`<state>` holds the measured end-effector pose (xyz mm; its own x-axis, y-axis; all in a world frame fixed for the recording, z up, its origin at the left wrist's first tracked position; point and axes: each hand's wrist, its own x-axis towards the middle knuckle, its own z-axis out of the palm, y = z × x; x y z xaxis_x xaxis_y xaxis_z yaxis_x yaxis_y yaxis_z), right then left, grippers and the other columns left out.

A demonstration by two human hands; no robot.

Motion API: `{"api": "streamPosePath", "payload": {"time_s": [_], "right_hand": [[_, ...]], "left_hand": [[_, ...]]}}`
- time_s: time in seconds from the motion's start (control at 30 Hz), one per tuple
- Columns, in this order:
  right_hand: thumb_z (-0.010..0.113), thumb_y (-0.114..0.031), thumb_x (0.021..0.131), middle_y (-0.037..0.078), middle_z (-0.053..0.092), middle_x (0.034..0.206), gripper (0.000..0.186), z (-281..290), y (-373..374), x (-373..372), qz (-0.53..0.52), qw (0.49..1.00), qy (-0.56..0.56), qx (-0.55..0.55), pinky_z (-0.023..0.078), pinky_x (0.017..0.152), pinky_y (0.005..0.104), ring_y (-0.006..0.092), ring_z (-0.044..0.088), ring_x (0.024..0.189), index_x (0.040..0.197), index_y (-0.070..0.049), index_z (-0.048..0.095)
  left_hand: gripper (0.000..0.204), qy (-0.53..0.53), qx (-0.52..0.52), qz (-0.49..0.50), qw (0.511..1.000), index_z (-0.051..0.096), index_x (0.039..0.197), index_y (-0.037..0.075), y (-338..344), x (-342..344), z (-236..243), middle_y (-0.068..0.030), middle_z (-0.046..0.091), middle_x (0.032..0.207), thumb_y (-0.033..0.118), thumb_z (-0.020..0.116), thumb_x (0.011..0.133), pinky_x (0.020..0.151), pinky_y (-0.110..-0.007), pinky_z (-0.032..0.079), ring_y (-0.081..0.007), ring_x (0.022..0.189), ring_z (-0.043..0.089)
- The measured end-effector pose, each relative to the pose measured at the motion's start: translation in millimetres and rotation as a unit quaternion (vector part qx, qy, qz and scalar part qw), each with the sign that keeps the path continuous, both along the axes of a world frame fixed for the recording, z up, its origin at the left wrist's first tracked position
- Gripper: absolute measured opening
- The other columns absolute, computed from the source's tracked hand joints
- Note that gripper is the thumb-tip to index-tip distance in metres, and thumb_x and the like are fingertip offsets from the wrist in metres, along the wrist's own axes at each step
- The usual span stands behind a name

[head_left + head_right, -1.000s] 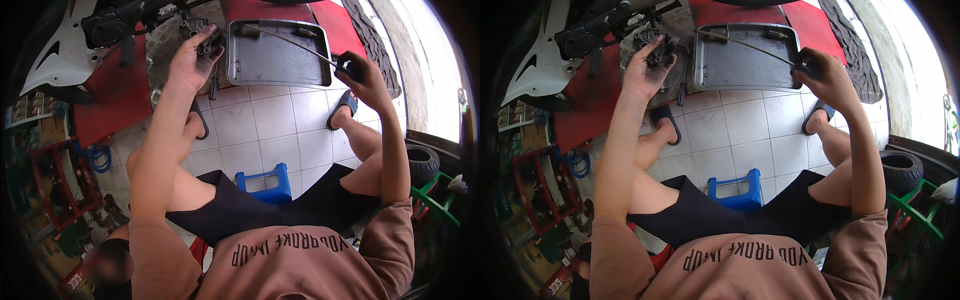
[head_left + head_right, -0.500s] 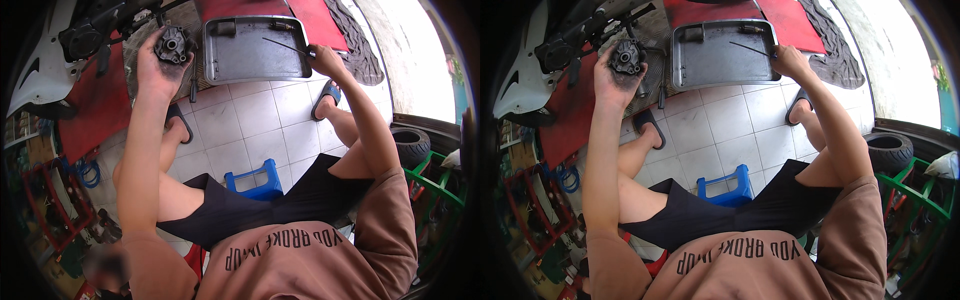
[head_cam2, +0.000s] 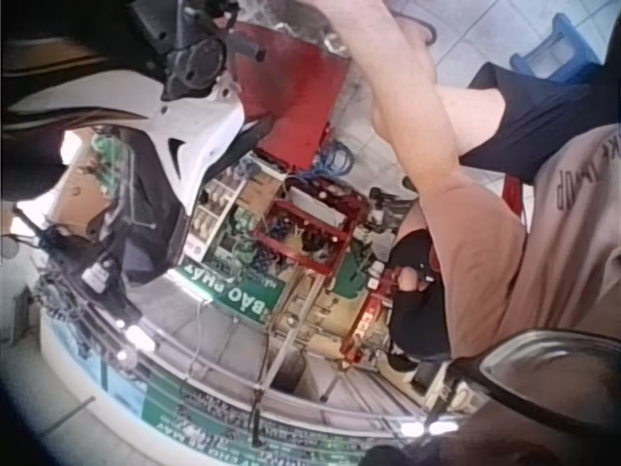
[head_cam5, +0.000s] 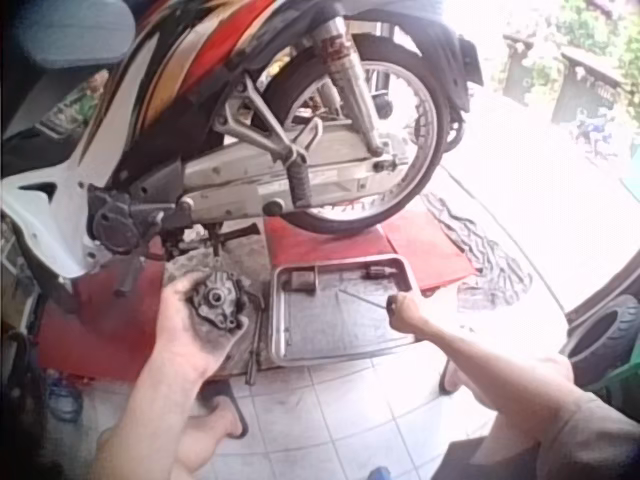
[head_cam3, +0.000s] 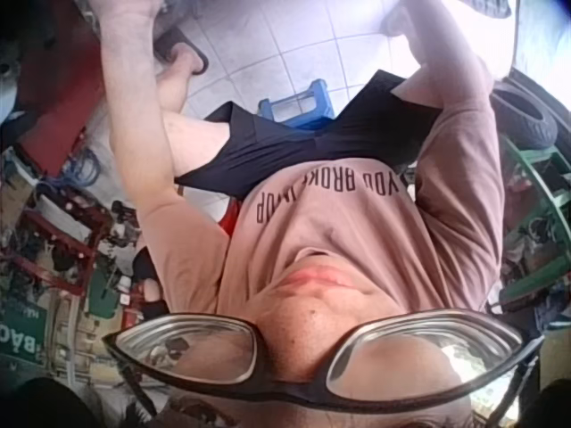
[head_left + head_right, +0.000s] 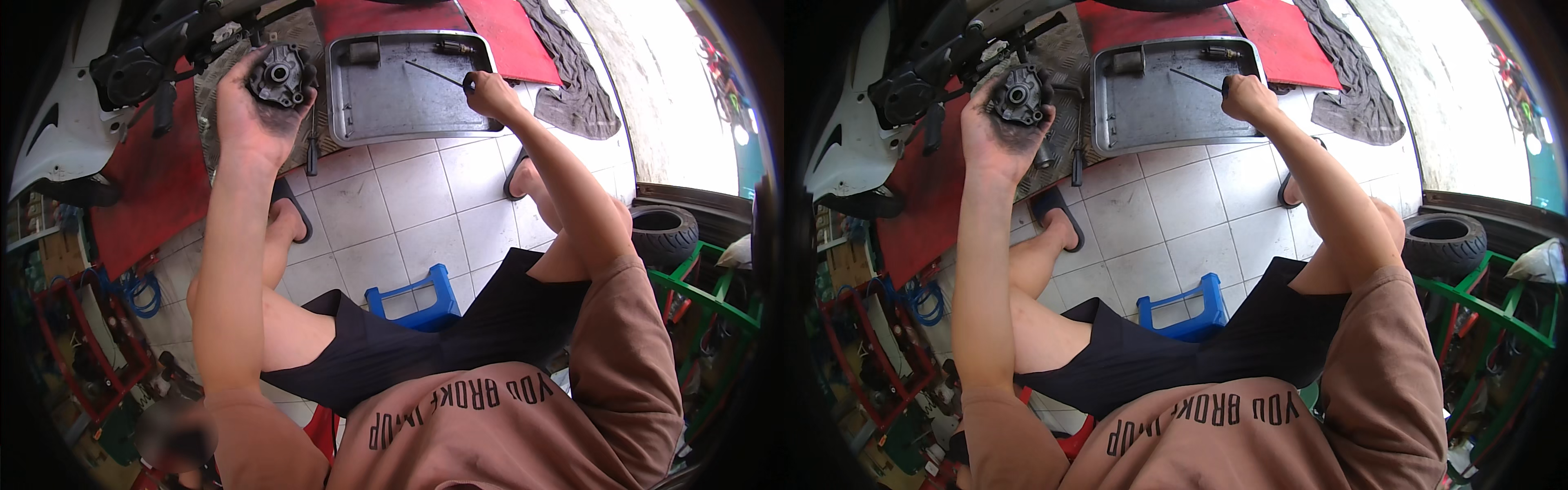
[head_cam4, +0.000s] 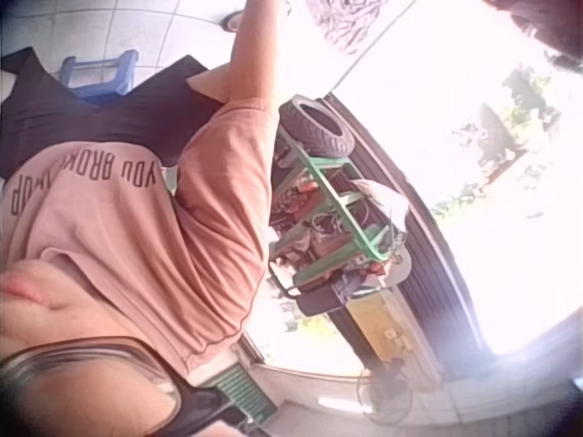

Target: The person disassembles and cleans a motorcycle starter motor by hand and using a thin metal tool, removing internal components and wiping them inside a metal tray.

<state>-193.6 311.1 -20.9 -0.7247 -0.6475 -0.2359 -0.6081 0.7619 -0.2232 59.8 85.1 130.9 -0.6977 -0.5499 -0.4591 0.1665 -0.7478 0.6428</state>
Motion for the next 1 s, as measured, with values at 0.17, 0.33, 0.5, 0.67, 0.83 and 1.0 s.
{"api": "streamPosePath", "payload": {"time_s": [0.17, 0.33, 0.5, 0.67, 0.83, 1.0], "right_hand": [[0.055, -0.015, 0.079, 0.022, 0.066, 0.094, 0.026, 7, -3, 0, -0.025, 1.0, -0.007, 0.016, 0.051, 0.08, 0.0474, 0.0383, 0.064, 0.093, 0.102, -0.009, 0.067], [0.054, -0.014, 0.077, 0.02, 0.067, 0.103, 0.03, 8, -3, -1, -0.03, 0.998, -0.021, 0.045, 0.051, 0.083, 0.0445, 0.0357, 0.064, 0.1, 0.103, -0.009, 0.067], [0.053, -0.014, 0.078, 0.02, 0.066, 0.103, 0.028, 11, -6, 3, -0.036, 0.998, -0.031, 0.043, 0.052, 0.083, 0.045, 0.0361, 0.064, 0.1, 0.103, -0.009, 0.067], [0.054, -0.014, 0.08, 0.022, 0.066, 0.098, 0.026, 4, -7, -2, -0.025, 0.999, -0.018, 0.015, 0.051, 0.082, 0.0464, 0.038, 0.064, 0.096, 0.102, -0.007, 0.066], [0.053, -0.013, 0.08, 0.023, 0.066, 0.101, 0.025, -7, -9, -10, -0.022, 1.0, -0.017, -0.003, 0.051, 0.084, 0.0469, 0.038, 0.063, 0.099, 0.1, -0.008, 0.067], [0.053, -0.013, 0.081, 0.026, 0.065, 0.099, 0.024, -11, -15, -13, 0.017, 1.0, -0.016, -0.019, 0.05, 0.086, 0.0467, 0.0405, 0.063, 0.098, 0.098, -0.003, 0.067]], "left_hand": [[0.022, 0.008, 0.0, -0.012, 1.0, 0.063, 0.096, 0.007, -2, 4, 1, -0.0094, 0.068, 0.09, 0.024, 0.052, 0.088, 0.071, -0.039, 0.049, -0.0249, 0.081, 0.065], [0.022, 0.006, 0.0, -0.009, 1.0, 0.063, 0.096, 0.007, -2, 3, 0, -0.0096, 0.069, 0.09, 0.024, 0.052, 0.088, 0.072, -0.039, 0.049, -0.0254, 0.081, 0.065], [0.03, -0.019, -0.011, 0.011, 1.0, 0.061, 0.105, 0.002, 3, 0, 3, -0.0127, 0.065, 0.099, 0.025, 0.049, 0.089, 0.074, -0.038, 0.047, -0.028, 0.09, 0.061], [0.03, -0.02, -0.008, 0.008, 1.0, 0.061, 0.104, 0.003, 2, 2, 2, -0.0126, 0.065, 0.098, 0.025, 0.049, 0.089, 0.074, -0.038, 0.047, -0.028, 0.09, 0.061], [0.025, -0.007, 0.005, -0.007, 1.0, 0.063, 0.096, 0.005, 2, 3, 2, -0.0095, 0.068, 0.088, 0.025, 0.05, 0.088, 0.071, -0.038, 0.049, -0.0248, 0.08, 0.065], [0.029, -0.011, -0.005, 0.0, 1.0, 0.061, 0.104, 0.002, 2, 3, 2, -0.0135, 0.065, 0.098, 0.025, 0.049, 0.089, 0.073, -0.039, 0.048, -0.0289, 0.088, 0.061]]}}
